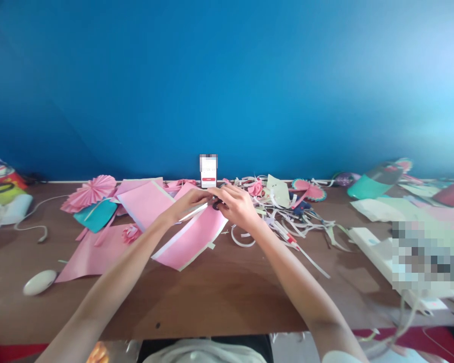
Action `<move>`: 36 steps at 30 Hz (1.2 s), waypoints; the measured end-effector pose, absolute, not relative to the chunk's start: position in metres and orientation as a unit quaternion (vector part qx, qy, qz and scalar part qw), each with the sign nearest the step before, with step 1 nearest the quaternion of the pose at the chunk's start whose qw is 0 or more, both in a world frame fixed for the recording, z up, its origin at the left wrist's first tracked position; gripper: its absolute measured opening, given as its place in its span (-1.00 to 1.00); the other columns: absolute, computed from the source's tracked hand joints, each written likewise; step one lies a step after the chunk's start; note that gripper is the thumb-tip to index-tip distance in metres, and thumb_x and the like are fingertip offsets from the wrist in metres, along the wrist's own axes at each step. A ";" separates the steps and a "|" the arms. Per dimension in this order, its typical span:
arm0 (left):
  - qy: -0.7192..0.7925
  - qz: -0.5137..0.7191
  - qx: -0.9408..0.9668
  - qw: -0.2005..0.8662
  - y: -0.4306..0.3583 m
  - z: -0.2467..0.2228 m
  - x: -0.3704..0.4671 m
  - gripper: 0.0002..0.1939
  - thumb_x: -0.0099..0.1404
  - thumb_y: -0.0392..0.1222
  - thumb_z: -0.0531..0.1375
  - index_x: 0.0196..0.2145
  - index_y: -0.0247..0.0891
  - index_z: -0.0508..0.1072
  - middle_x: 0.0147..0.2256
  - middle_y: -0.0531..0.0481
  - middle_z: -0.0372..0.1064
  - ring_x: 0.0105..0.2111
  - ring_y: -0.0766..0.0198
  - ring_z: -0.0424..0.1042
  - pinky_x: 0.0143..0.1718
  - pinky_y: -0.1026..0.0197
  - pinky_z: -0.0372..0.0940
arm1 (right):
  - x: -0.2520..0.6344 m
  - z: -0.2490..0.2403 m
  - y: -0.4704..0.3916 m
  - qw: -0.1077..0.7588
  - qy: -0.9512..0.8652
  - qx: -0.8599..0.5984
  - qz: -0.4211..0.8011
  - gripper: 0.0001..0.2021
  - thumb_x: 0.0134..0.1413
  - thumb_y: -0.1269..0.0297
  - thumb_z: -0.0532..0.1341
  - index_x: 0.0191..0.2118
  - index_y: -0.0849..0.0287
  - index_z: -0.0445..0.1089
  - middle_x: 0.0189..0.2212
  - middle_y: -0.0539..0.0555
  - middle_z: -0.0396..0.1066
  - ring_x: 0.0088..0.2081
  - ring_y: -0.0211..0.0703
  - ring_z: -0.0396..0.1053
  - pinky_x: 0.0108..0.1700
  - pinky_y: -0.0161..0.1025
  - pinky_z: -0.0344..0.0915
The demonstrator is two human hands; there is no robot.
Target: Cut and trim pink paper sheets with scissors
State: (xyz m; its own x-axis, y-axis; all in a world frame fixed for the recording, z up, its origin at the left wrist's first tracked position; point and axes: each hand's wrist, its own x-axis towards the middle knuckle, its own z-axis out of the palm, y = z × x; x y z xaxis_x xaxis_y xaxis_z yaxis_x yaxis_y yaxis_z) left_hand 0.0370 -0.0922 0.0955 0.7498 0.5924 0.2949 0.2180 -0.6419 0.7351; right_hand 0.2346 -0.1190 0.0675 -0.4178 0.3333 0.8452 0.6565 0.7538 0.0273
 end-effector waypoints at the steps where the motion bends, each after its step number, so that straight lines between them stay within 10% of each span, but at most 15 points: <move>1: 0.235 0.265 0.868 0.349 -0.092 0.096 0.037 -0.63 0.41 -0.05 -0.05 -0.39 -0.32 0.39 -0.37 -0.01 0.39 -0.35 0.26 0.33 -0.31 0.26 0.14 | 0.234 0.068 -0.119 0.448 -0.823 -0.300 -0.180 -0.47 -0.09 0.63 0.08 0.04 0.09 0.32 -0.43 0.02 0.39 -0.39 -0.16 0.32 -0.29 -0.22 0.30; 36: 0.226 0.266 0.879 0.326 -0.093 0.095 0.035 -0.68 0.40 -0.11 -0.04 -0.37 -0.32 0.39 -0.28 -0.05 0.43 -0.28 0.21 0.37 -0.24 0.23 0.19 | 0.233 0.067 -0.119 0.450 -0.828 -0.300 -0.144 -0.42 -0.06 0.62 0.09 0.10 0.03 0.28 -0.37 0.03 0.40 -0.33 -0.13 0.33 -0.22 -0.18 0.34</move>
State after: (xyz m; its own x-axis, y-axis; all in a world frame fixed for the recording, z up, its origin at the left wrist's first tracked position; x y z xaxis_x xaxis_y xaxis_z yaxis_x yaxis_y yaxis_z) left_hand 0.0345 -0.0928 0.0948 0.7566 0.5699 0.3206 0.2235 -0.6861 0.6923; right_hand 0.2330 -0.1188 0.0668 -0.4140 0.3677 0.8327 0.6273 0.7781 -0.0318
